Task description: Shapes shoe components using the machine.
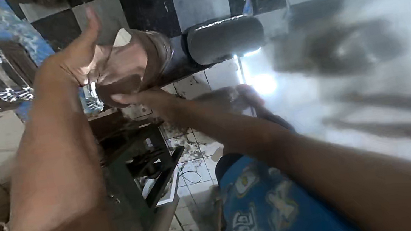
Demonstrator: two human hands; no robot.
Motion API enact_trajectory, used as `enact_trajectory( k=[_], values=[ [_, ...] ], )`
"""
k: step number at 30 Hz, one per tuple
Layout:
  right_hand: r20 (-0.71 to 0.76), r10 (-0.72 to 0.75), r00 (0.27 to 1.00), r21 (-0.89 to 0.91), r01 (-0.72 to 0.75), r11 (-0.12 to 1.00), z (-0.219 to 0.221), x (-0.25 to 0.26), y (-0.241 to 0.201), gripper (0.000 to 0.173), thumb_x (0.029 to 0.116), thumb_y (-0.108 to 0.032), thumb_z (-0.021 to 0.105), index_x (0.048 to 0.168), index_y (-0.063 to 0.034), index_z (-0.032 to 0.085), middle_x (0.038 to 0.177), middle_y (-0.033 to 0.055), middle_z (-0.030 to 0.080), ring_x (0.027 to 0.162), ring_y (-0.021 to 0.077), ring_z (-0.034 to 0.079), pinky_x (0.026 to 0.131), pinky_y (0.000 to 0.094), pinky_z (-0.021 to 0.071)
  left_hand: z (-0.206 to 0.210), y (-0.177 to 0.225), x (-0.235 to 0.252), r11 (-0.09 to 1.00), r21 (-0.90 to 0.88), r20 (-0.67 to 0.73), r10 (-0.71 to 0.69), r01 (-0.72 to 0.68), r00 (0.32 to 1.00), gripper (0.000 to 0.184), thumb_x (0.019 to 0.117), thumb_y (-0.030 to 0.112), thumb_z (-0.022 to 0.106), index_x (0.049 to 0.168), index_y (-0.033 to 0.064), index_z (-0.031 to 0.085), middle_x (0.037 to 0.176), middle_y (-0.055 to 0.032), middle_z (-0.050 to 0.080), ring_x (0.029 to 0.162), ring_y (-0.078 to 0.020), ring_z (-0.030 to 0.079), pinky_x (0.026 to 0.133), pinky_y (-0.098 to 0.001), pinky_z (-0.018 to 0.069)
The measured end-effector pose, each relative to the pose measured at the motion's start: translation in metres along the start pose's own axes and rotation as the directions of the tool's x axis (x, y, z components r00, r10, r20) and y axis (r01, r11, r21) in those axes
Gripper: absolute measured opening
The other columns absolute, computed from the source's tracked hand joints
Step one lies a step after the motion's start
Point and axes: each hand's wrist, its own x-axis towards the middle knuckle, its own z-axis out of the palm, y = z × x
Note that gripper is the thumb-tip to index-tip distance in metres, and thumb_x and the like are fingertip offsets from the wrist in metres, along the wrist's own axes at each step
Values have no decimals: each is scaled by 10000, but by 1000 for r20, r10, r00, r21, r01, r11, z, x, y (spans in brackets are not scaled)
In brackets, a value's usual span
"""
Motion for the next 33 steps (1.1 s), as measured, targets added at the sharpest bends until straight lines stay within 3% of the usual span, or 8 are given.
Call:
enact_trajectory(
  k=[4, 6, 8, 12, 16, 20, 26, 33],
  values=[
    [63, -214, 975, -511, 216, 832, -86, -74, -16, 581, 928, -133, 756, 1429, 52, 528, 1297, 234, 651, 1105, 274, 688, 950, 414, 584, -6, -15, -13, 952, 202, -265, 279, -229, 923, 706, 1051, 639, 256, 1550, 162, 403, 1500, -44, 512, 1344, -119, 507, 1135, -395, 421],
    [79, -522, 849, -769, 385, 510, -132, -111, -35, 355, 908, -158, 766, 1195, 38, 691, 1098, 162, 726, 943, 201, 708, 838, 358, 604, 12, -20, -34, 894, 318, -393, 427, -316, 814, 757, 940, 491, 631, 1544, 127, 356, 1476, -136, 511, 1297, -195, 555, 1083, -444, 477],
    [106, -658, 746, -965, 238, 114, -168, -123, -69, 429, 851, -320, 821, 1140, -28, 695, 1177, 158, 699, 1102, 292, 653, 937, 486, 539, 37, -20, -44, 872, 422, -422, 432, -249, 797, 1007, 721, 365, 898, 1506, 68, 340, 1443, -248, 503, 1278, -347, 567, 1044, -562, 498],
    [-2, -350, 937, -952, -110, -286, -195, -100, -114, 984, 650, -394, 913, 1465, -61, 474, 1662, 242, 245, 1542, 488, 172, 1176, 778, 119, 72, -38, -16, 780, 626, -493, 392, 4, 777, 835, 694, 251, 917, 1369, 14, 485, 1331, -281, 571, 1224, -473, 577, 1010, -671, 471],
    [34, -250, 968, -952, -45, -303, -201, -92, -127, 973, 667, -275, 914, 1486, -60, 436, 1565, 248, 402, 1431, 504, 369, 1097, 763, 289, 63, -38, -18, 774, 631, -447, 416, -51, 792, 781, 719, 261, 915, 1340, 27, 504, 1391, -264, 535, 1310, -458, 516, 1079, -654, 426],
    [72, -313, 947, -946, -35, -323, -198, -104, -116, 1042, 679, -441, 912, 1526, -67, 434, 1710, 198, 149, 1568, 479, 64, 1181, 784, 80, 70, -32, -45, 745, 663, -463, 481, -68, 745, 684, 741, 480, 863, 1297, 131, 671, 1603, -169, 397, 1493, -385, 340, 1213, -563, 307],
    [88, -391, 916, -908, -88, -410, -176, -91, -111, 956, 671, -514, 878, 1420, -32, 529, 1671, 221, 257, 1543, 480, 191, 1173, 769, 152, 67, -79, -24, 723, 600, -442, 657, -344, 610, 234, 975, 222, 663, 1143, 78, 739, 1270, -125, 683, 1182, -284, 650, 1063, -495, 494],
    [-30, -340, 940, -899, -174, -402, -175, -76, -107, 806, 745, -416, 856, 1416, -81, 561, 1566, 221, 440, 1479, 456, 350, 1177, 744, 205, 29, -103, -35, 861, 45, -464, 467, -506, 753, 170, 928, 207, 749, 1058, 109, 797, 1215, 10, 747, 1187, -74, 668, 1057, -328, 527]
  ],
)
